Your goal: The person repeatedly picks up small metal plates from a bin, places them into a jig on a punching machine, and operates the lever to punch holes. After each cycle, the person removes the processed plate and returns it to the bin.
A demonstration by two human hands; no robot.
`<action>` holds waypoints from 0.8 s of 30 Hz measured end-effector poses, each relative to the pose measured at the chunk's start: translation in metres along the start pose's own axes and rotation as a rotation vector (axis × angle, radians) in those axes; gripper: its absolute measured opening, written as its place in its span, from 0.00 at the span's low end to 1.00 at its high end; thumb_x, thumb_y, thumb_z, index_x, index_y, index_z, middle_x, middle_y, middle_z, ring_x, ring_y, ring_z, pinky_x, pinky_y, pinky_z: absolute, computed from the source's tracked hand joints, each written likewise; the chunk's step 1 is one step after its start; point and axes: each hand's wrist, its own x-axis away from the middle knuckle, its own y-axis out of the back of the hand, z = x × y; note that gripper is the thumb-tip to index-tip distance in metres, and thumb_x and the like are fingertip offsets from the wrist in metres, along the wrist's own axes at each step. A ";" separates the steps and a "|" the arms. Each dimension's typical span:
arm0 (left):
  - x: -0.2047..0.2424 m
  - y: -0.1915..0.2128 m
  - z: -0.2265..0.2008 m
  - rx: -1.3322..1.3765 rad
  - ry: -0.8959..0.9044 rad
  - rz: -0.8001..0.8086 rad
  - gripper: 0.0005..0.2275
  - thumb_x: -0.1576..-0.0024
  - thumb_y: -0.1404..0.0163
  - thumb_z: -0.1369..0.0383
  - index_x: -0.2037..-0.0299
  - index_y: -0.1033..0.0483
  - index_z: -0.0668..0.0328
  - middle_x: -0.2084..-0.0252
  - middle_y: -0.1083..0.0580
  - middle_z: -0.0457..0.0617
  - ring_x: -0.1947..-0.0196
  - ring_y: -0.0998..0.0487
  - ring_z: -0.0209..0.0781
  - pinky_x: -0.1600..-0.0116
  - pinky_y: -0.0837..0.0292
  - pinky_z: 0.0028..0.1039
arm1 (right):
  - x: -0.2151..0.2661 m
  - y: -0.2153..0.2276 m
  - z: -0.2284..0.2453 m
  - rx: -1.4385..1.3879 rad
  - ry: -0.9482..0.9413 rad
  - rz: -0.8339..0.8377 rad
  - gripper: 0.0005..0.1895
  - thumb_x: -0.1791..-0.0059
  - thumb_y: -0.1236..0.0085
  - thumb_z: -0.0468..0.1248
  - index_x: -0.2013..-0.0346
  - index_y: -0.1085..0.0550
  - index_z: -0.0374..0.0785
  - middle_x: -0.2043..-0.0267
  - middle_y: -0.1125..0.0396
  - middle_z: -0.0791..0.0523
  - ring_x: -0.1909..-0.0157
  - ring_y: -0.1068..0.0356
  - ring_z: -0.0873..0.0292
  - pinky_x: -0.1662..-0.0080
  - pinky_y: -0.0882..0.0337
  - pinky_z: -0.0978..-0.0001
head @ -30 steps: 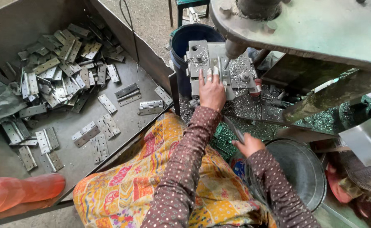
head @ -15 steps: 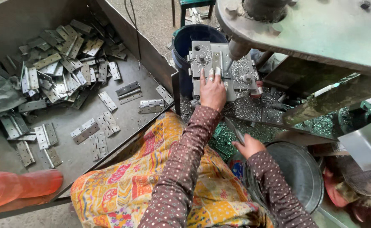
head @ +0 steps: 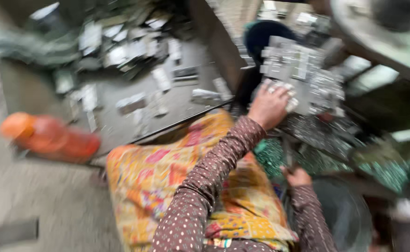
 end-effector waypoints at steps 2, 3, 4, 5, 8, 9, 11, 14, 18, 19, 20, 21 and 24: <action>0.044 0.014 0.022 -0.094 0.016 -0.062 0.16 0.39 0.53 0.60 0.45 0.25 0.57 0.41 0.28 0.47 0.37 0.30 0.42 0.27 0.47 0.48 | 0.004 0.034 0.012 0.091 -0.074 -0.053 0.31 0.55 0.41 0.61 0.63 0.26 0.32 0.69 0.30 0.41 0.66 0.28 0.37 0.61 0.29 0.48; 0.064 0.018 0.036 -0.140 0.017 -0.087 0.16 0.37 0.53 0.60 0.43 0.27 0.57 0.42 0.28 0.46 0.36 0.30 0.41 0.26 0.45 0.47 | 0.002 0.054 0.020 0.038 -0.196 0.054 0.32 0.52 0.43 0.62 0.65 0.27 0.31 0.75 0.29 0.43 0.73 0.26 0.42 0.65 0.28 0.49; 0.086 0.023 0.055 -0.181 0.109 -0.116 0.16 0.37 0.53 0.61 0.42 0.27 0.56 0.41 0.28 0.46 0.37 0.31 0.42 0.28 0.44 0.45 | 0.002 0.072 0.027 0.098 -0.170 0.072 0.31 0.51 0.43 0.62 0.66 0.26 0.33 0.76 0.29 0.45 0.75 0.27 0.44 0.65 0.28 0.51; 0.115 0.032 0.080 -0.223 0.201 -0.146 0.16 0.37 0.52 0.62 0.41 0.28 0.56 0.40 0.28 0.47 0.37 0.31 0.43 0.31 0.42 0.44 | -0.004 0.085 0.037 0.159 -0.142 0.089 0.31 0.50 0.44 0.62 0.66 0.25 0.34 0.77 0.30 0.46 0.76 0.27 0.46 0.65 0.29 0.52; 0.189 0.059 0.156 -0.257 0.654 -0.081 0.19 0.51 0.48 0.68 0.46 0.26 0.56 0.48 0.26 0.53 0.48 0.26 0.53 0.42 0.35 0.46 | -0.014 0.106 0.059 0.229 -0.142 0.167 0.30 0.51 0.44 0.62 0.68 0.25 0.34 0.76 0.30 0.49 0.77 0.25 0.48 0.66 0.27 0.55; 0.209 0.068 0.179 -0.430 0.707 -0.081 0.17 0.47 0.48 0.67 0.47 0.26 0.58 0.49 0.26 0.57 0.51 0.25 0.54 0.48 0.35 0.49 | -0.015 0.109 0.065 0.217 -0.151 0.176 0.30 0.50 0.44 0.61 0.67 0.26 0.34 0.77 0.30 0.49 0.78 0.25 0.48 0.67 0.27 0.55; 0.244 0.084 0.223 -0.546 0.792 -0.068 0.13 0.42 0.52 0.70 0.48 0.24 0.53 0.49 0.24 0.50 0.48 0.25 0.50 0.40 0.37 0.52 | -0.013 0.111 0.070 0.192 -0.173 0.194 0.29 0.50 0.44 0.61 0.66 0.27 0.34 0.77 0.31 0.49 0.79 0.25 0.49 0.69 0.26 0.56; 0.273 0.095 0.271 -0.538 0.732 -0.042 0.13 0.45 0.53 0.69 0.51 0.21 0.48 0.52 0.22 0.47 0.48 0.25 0.49 0.38 0.41 0.55 | -0.012 0.114 0.070 0.249 -0.210 0.197 0.31 0.50 0.42 0.61 0.66 0.27 0.32 0.79 0.29 0.49 0.80 0.26 0.51 0.70 0.27 0.58; 0.279 0.110 0.301 -0.419 0.745 0.207 0.13 0.38 0.54 0.69 0.46 0.22 0.48 0.56 0.21 0.48 0.48 0.25 0.49 0.33 0.42 0.54 | -0.012 0.117 0.068 0.200 -0.217 0.198 0.29 0.52 0.42 0.59 0.66 0.24 0.33 0.80 0.30 0.50 0.80 0.28 0.53 0.70 0.28 0.59; 0.278 0.118 0.304 -0.453 0.810 0.229 0.11 0.37 0.54 0.69 0.47 0.22 0.50 0.55 0.22 0.49 0.48 0.24 0.49 0.34 0.41 0.52 | -0.014 0.117 0.067 0.192 -0.228 0.200 0.28 0.52 0.42 0.59 0.65 0.25 0.33 0.80 0.30 0.50 0.80 0.28 0.53 0.71 0.28 0.60; 0.274 0.125 0.305 -0.484 0.875 0.253 0.10 0.36 0.53 0.69 0.48 0.21 0.51 0.54 0.22 0.50 0.47 0.24 0.49 0.35 0.40 0.50 | -0.013 0.118 0.066 0.186 -0.241 0.202 0.28 0.51 0.41 0.59 0.64 0.26 0.33 0.80 0.31 0.50 0.80 0.29 0.53 0.71 0.29 0.60; 0.272 0.133 0.303 -0.516 0.939 0.277 0.08 0.35 0.52 0.70 0.50 0.21 0.52 0.52 0.22 0.51 0.47 0.23 0.49 0.35 0.38 0.48 | -0.012 0.117 0.065 0.187 -0.233 0.196 0.28 0.51 0.41 0.59 0.64 0.25 0.33 0.80 0.31 0.49 0.81 0.29 0.53 0.71 0.29 0.60; 0.270 0.164 0.295 -0.427 1.061 0.304 0.08 0.48 0.44 0.67 0.59 0.17 0.47 0.54 0.23 0.50 0.49 0.24 0.47 0.36 0.41 0.47 | -0.011 0.117 0.064 0.177 -0.213 0.176 0.28 0.52 0.41 0.58 0.65 0.24 0.32 0.81 0.31 0.49 0.81 0.30 0.53 0.71 0.29 0.60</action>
